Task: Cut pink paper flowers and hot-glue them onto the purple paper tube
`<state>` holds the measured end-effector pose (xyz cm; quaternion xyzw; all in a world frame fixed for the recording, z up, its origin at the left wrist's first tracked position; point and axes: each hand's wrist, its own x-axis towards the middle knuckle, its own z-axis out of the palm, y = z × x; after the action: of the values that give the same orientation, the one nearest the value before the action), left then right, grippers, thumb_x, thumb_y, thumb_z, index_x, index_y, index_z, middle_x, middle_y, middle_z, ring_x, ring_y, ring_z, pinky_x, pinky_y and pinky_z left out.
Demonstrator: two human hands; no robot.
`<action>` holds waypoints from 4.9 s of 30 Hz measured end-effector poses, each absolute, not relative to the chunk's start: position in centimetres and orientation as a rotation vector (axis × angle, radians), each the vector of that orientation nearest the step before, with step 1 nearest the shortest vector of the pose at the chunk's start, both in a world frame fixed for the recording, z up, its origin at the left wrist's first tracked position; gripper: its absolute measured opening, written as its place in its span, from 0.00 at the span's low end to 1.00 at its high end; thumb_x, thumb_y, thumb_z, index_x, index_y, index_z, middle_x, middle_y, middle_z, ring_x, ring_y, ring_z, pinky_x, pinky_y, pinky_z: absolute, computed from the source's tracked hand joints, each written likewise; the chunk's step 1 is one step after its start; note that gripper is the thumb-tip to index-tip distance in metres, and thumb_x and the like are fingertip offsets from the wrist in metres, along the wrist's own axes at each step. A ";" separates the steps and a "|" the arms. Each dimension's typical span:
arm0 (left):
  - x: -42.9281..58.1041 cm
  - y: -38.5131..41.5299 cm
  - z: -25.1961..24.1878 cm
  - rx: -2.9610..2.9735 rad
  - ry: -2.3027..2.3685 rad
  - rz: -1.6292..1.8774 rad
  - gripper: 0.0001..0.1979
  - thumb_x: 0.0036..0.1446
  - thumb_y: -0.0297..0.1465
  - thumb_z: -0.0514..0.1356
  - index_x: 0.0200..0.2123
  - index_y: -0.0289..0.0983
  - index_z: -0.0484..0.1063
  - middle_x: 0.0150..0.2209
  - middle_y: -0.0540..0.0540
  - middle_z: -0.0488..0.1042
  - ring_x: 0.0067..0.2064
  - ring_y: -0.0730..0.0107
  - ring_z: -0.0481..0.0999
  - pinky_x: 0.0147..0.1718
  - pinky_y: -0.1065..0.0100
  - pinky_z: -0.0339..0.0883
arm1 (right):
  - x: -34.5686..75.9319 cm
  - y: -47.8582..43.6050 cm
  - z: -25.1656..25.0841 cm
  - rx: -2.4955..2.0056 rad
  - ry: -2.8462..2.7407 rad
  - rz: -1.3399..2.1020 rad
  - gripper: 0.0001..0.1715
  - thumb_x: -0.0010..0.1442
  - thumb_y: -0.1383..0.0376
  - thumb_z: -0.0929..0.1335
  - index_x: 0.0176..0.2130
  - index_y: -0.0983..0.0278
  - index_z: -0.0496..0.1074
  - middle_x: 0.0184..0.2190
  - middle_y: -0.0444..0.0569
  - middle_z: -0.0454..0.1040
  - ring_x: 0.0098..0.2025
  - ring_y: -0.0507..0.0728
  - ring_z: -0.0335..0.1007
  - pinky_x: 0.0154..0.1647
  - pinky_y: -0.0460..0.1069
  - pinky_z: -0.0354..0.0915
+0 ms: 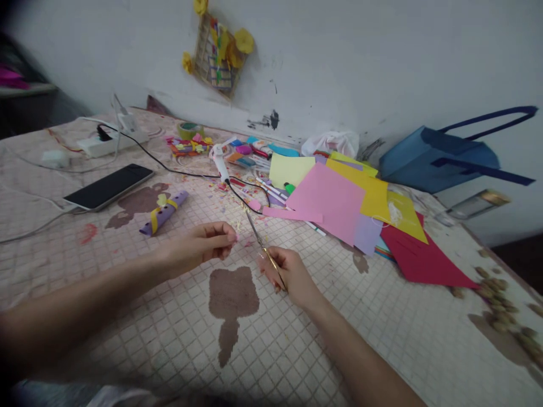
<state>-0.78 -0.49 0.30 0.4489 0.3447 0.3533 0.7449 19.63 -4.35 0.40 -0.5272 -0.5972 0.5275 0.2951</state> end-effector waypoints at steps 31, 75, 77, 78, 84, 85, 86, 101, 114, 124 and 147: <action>0.5 -2.0 -0.3 1.275 0.822 0.676 0.12 0.48 0.35 0.63 0.31 0.33 0.68 0.25 0.49 0.71 0.27 0.76 0.69 0.28 0.73 0.61 | 17.7 -4.7 -0.5 -1.224 -1.499 1.449 0.09 0.52 0.61 0.66 0.28 0.65 0.64 0.18 0.38 0.60 0.18 0.46 0.54 0.17 0.42 0.55; 0.1 -1.3 0.6 0.870 0.767 1.075 0.07 0.49 0.29 0.63 0.27 0.32 0.66 0.28 0.47 0.75 0.31 0.74 0.74 0.37 0.69 0.67 | 18.0 -5.6 0.4 -1.365 -1.795 1.266 0.24 0.57 0.49 0.61 0.22 0.64 0.61 0.15 0.39 0.54 0.18 0.48 0.50 0.18 0.44 0.47; 0.1 -1.3 0.6 0.863 0.769 1.074 0.07 0.49 0.28 0.63 0.27 0.32 0.66 0.28 0.47 0.75 0.31 0.74 0.75 0.37 0.69 0.67 | 18.0 -5.6 0.4 -1.357 -1.800 1.248 0.24 0.57 0.49 0.61 0.21 0.64 0.60 0.16 0.39 0.55 0.19 0.48 0.50 0.19 0.44 0.47; 0.1 -1.3 0.6 0.861 0.768 1.077 0.07 0.49 0.28 0.63 0.27 0.32 0.66 0.28 0.47 0.75 0.31 0.74 0.75 0.37 0.69 0.67 | 18.0 -5.6 0.4 -1.357 -1.805 1.242 0.24 0.57 0.50 0.61 0.21 0.64 0.60 0.16 0.39 0.55 0.19 0.48 0.50 0.19 0.44 0.47; 0.1 -1.3 0.3 0.828 0.736 1.078 0.07 0.49 0.28 0.63 0.27 0.32 0.67 0.29 0.47 0.75 0.31 0.73 0.75 0.37 0.69 0.67 | 18.0 -5.5 0.0 -1.367 -1.781 1.267 0.23 0.58 0.50 0.61 0.22 0.64 0.60 0.15 0.38 0.55 0.17 0.47 0.50 0.18 0.44 0.48; 0.1 -1.3 0.2 0.822 0.734 1.072 0.07 0.50 0.28 0.62 0.28 0.32 0.67 0.29 0.47 0.75 0.32 0.73 0.75 0.37 0.69 0.67 | 18.1 -5.5 -0.1 -1.370 -1.771 1.276 0.23 0.58 0.50 0.61 0.22 0.64 0.61 0.15 0.38 0.55 0.17 0.47 0.50 0.17 0.44 0.48; 0.1 -1.3 0.2 0.819 0.735 1.065 0.06 0.50 0.28 0.62 0.28 0.32 0.67 0.30 0.47 0.76 0.32 0.73 0.75 0.37 0.69 0.67 | 18.2 -5.4 -0.1 -1.377 -1.763 1.276 0.23 0.58 0.50 0.60 0.23 0.64 0.61 0.15 0.38 0.56 0.17 0.47 0.50 0.17 0.44 0.48; -3.5 2.9 0.1 1.170 0.895 0.908 0.09 0.47 0.33 0.64 0.28 0.32 0.70 0.29 0.47 0.74 0.30 0.75 0.72 0.34 0.70 0.66 | 23.4 -1.9 -0.4 -1.913 -2.142 -0.024 0.10 0.56 0.57 0.64 0.34 0.60 0.71 0.27 0.45 0.74 0.29 0.56 0.67 0.26 0.47 0.54; -2.0 0.8 -0.2 1.484 0.797 0.692 0.09 0.50 0.34 0.61 0.29 0.32 0.71 0.22 0.49 0.70 0.24 0.77 0.68 0.25 0.73 0.62 | 17.5 -2.9 1.2 -1.216 -1.947 0.952 0.11 0.59 0.62 0.63 0.37 0.64 0.72 0.31 0.47 0.73 0.30 0.51 0.66 0.26 0.45 0.59; -1.9 0.5 0.1 1.542 0.813 0.711 0.08 0.52 0.32 0.59 0.29 0.32 0.69 0.25 0.48 0.71 0.25 0.77 0.68 0.26 0.73 0.63 | 16.1 -2.1 1.0 -1.223 -2.005 0.884 0.09 0.58 0.68 0.63 0.30 0.66 0.72 0.26 0.44 0.71 0.27 0.50 0.64 0.27 0.44 0.58; -1.8 0.1 -0.3 1.746 0.870 0.680 0.06 0.52 0.32 0.58 0.29 0.34 0.69 0.25 0.48 0.71 0.27 0.74 0.69 0.25 0.73 0.61 | 16.2 -3.1 0.1 -1.250 -2.036 0.701 0.07 0.54 0.72 0.65 0.27 0.65 0.71 0.25 0.44 0.72 0.28 0.51 0.65 0.29 0.45 0.58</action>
<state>-1.82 0.07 -0.33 0.7258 0.3616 0.2827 0.5123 16.16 -3.06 0.08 -0.4756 -0.7748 0.2667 0.3200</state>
